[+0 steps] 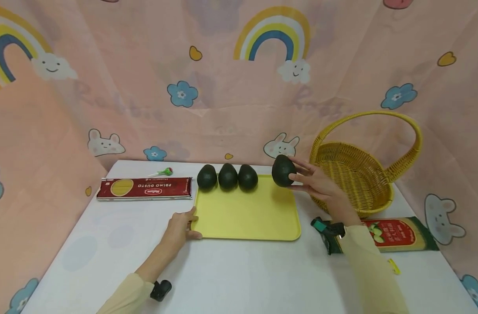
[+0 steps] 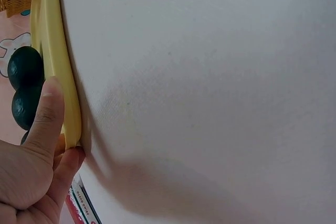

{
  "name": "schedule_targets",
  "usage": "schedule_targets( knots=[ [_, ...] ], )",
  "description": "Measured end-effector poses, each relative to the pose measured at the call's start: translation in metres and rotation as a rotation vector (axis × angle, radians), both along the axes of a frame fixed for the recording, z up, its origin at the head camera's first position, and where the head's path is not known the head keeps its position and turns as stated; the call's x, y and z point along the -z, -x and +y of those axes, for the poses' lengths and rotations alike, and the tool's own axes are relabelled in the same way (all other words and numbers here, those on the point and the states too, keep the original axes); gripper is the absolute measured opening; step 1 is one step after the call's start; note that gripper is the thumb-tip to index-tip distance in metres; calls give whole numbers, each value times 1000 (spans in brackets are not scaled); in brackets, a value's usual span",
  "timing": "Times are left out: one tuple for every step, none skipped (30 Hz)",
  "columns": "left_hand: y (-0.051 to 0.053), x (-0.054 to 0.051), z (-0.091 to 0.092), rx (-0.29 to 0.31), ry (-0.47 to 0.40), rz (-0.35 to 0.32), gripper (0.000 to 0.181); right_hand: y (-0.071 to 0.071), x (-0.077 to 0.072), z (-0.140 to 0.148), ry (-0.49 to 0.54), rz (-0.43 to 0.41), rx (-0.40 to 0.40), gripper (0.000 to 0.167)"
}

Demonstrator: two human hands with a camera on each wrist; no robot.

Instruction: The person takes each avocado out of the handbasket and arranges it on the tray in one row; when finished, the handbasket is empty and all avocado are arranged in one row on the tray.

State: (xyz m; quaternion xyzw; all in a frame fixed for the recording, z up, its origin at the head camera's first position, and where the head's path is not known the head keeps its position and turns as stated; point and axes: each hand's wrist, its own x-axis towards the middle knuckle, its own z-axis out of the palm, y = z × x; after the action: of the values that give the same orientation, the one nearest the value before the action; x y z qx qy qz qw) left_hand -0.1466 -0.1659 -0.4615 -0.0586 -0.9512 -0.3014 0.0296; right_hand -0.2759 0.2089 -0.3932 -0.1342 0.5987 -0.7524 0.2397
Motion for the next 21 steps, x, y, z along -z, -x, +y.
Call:
schedule_targets(
  knots=[
    [0, 0, 0, -3, 1, -1, 56, 1, 1, -3, 11, -1, -1, 62],
    [1, 0, 0, -5, 1, -3, 56, 2, 3, -7, 21, -1, -2, 63],
    [1, 0, -1, -4, 6, -3, 56, 3, 5, -10, 28, -1, -2, 64],
    [1, 0, -1, -6, 9, -6, 56, 5, 8, -13, 38, -1, -3, 65],
    [1, 0, -1, -7, 11, -9, 57, 6, 11, -15, 48, -3, 2, 66],
    [0, 1, -1, -10, 9, -15, 57, 8, 15, -18, 53, -2, 4, 66],
    [0, 1, -2, -8, 10, -14, 57, 10, 20, -20, 48, 11, 3, 66],
    [0, 1, -2, -6, 8, -12, 57, 13, 25, -21, 35, 23, 3, 66],
    [0, 1, -2, -5, 6, -12, 57, 14, 30, -23, 22, 28, 9, 66],
    [-1, 1, -2, -7, 0, -16, 57, 16, 34, -24, 13, 35, 13, 65],
    [-1, 2, -2, -4, -4, -14, 57, 18, 38, -25, -1, 42, 17, 65],
    [-1, 2, -2, -3, -7, -10, 57, 20, 42, -25, -13, 48, 21, 64],
    [-1, 2, -2, -1, -10, -4, 57, 21, 46, -26, -26, 53, 26, 64],
    [-1, 2, -2, -2, -12, -2, 57, 22, 49, -26, -33, 52, 30, 64],
    [-1, 2, -2, 0, -10, 5, 57, 23, 52, -25, -38, 51, 35, 64],
    [-1, 3, -2, 2, -7, 13, 57, 25, 54, -25, -42, 53, 36, 64],
    [-1, 3, -3, 5, -3, 21, 58, 26, 57, -24, -49, 53, 40, 65],
    [-1, 3, -3, 9, 0, 25, 58, 27, 60, -23, -59, 52, 49, 65],
    [-1, 3, -3, 12, 5, 29, 58, 28, 62, -23, -67, 49, 60, 65],
    [0, 3, -3, 13, 6, 30, 58, 29, 64, -22, -77, 52, 64, 65],
    [0, 3, -3, 15, 9, 32, 58, 30, 66, -22, -85, 49, 70, 65]
  ],
)
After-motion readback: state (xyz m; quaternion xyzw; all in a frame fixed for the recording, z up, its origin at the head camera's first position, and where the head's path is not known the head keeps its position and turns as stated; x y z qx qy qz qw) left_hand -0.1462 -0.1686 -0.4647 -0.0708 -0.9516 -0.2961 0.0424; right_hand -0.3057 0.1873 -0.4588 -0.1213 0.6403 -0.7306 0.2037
